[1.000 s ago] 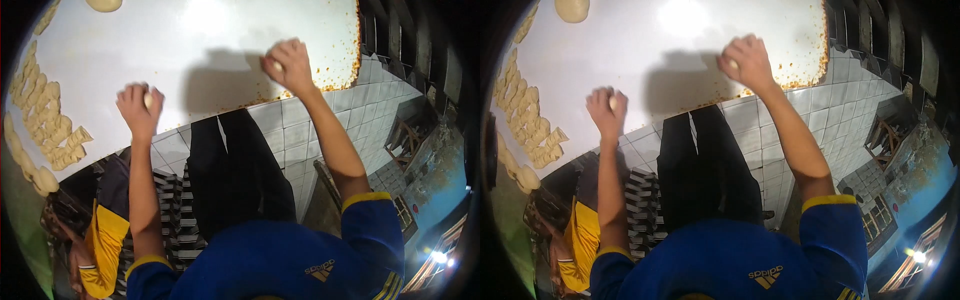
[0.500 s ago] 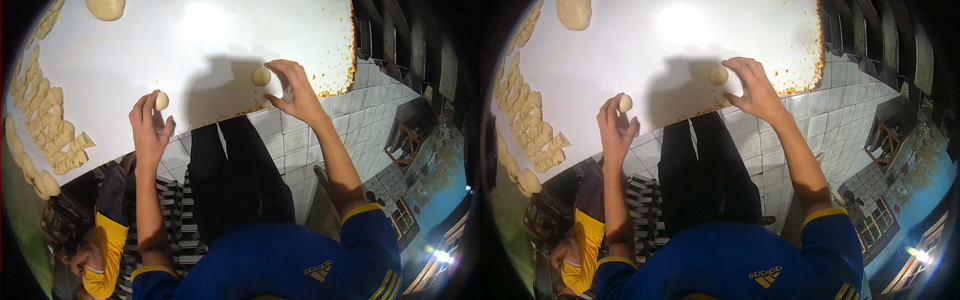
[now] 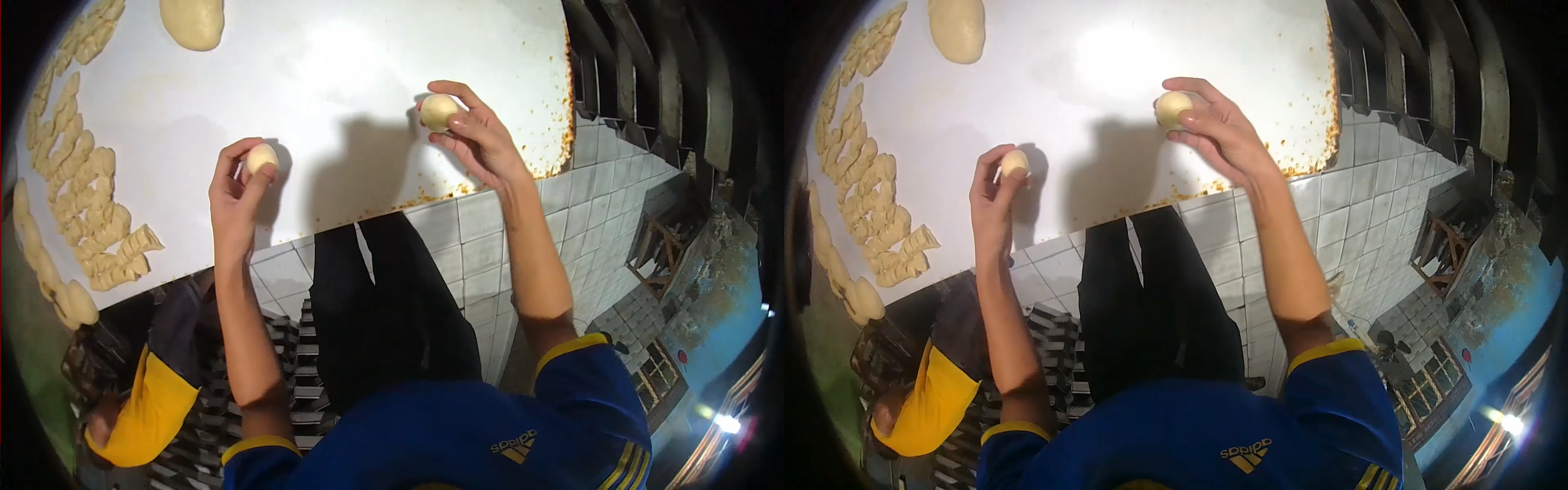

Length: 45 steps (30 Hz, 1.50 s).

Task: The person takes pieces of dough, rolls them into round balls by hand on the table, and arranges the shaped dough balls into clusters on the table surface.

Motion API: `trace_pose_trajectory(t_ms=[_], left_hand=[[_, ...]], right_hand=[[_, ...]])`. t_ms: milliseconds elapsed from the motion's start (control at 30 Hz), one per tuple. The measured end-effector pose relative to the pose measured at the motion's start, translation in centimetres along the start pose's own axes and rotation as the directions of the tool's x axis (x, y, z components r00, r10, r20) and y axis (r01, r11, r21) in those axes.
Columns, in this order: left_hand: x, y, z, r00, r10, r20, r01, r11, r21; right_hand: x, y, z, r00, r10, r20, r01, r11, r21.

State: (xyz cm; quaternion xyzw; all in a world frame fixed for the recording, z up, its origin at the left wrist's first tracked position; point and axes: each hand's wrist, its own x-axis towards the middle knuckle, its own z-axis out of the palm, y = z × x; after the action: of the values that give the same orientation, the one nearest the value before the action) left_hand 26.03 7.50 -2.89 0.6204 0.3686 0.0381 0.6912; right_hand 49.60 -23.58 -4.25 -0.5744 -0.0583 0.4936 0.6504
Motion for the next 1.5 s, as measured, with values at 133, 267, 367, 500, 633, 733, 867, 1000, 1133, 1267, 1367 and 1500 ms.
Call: trace_pose_trajectory(t_ms=[133,267,367,500,633,733,867,1000,1133,1267,1367,1500], left_hand=[[0.2,0.9,2.8,0.989,-0.062,0.133,0.134,0.756,-0.641],[-0.3,0.9,5.3,0.972,-0.062,0.228,0.203,0.712,-0.673],[-0.9,1.1,5.2,0.954,-0.098,0.284,0.274,0.666,-0.693],[-1.6,1.3,3.7,0.952,-0.078,0.296,0.266,0.694,-0.669],[-2.6,1.6,2.3,0.954,-0.091,0.287,0.263,0.717,-0.646],[-2.9,1.7,1.4,0.963,-0.127,0.238,0.24,0.807,-0.539],[-2.4,-2.4,-0.3,0.994,0.101,-0.036,-0.08,0.92,0.384],[-0.7,-4.8,-1.4,0.921,0.387,0.045,-0.278,0.57,0.773],[0.0,-7.1,-1.2,0.854,0.507,0.117,-0.378,0.451,0.808],[0.1,-8.5,-0.9,0.819,0.568,0.077,-0.404,0.478,0.78],[0.3,-9.1,-0.8,0.791,0.612,0.029,-0.403,0.484,0.777],[0.2,-9.2,-1.0,0.801,0.599,-0.003,-0.397,0.534,0.746]], right_hand=[[0.9,1.3,1.9,0.951,-0.229,0.208,-0.005,0.661,0.751],[0.3,0.9,4.7,0.961,-0.202,0.187,-0.019,0.629,0.778],[0.2,1.0,5.8,0.961,-0.164,0.221,-0.066,0.642,0.763],[0.4,1.7,7.4,0.956,-0.162,0.246,-0.086,0.645,0.759],[0.1,2.4,8.9,0.969,-0.106,0.221,-0.088,0.69,0.719],[-0.1,2.4,10.6,0.996,-0.036,0.082,-0.008,0.878,0.478],[0.9,3.9,10.9,0.925,-0.367,-0.097,0.154,0.595,-0.789],[3.7,5.7,12.1,0.844,-0.532,0.06,0.234,0.266,-0.935],[3.7,10.4,12.2,0.717,-0.616,0.325,0.482,0.102,-0.87],[4.6,7.4,7.3,0.783,-0.549,0.292,0.314,-0.055,-0.948],[8.1,7.6,12.2,0.727,-0.639,0.252,0.309,-0.023,-0.951],[3.8,10.1,11.4,0.726,-0.622,0.293,0.434,0.084,-0.897]])
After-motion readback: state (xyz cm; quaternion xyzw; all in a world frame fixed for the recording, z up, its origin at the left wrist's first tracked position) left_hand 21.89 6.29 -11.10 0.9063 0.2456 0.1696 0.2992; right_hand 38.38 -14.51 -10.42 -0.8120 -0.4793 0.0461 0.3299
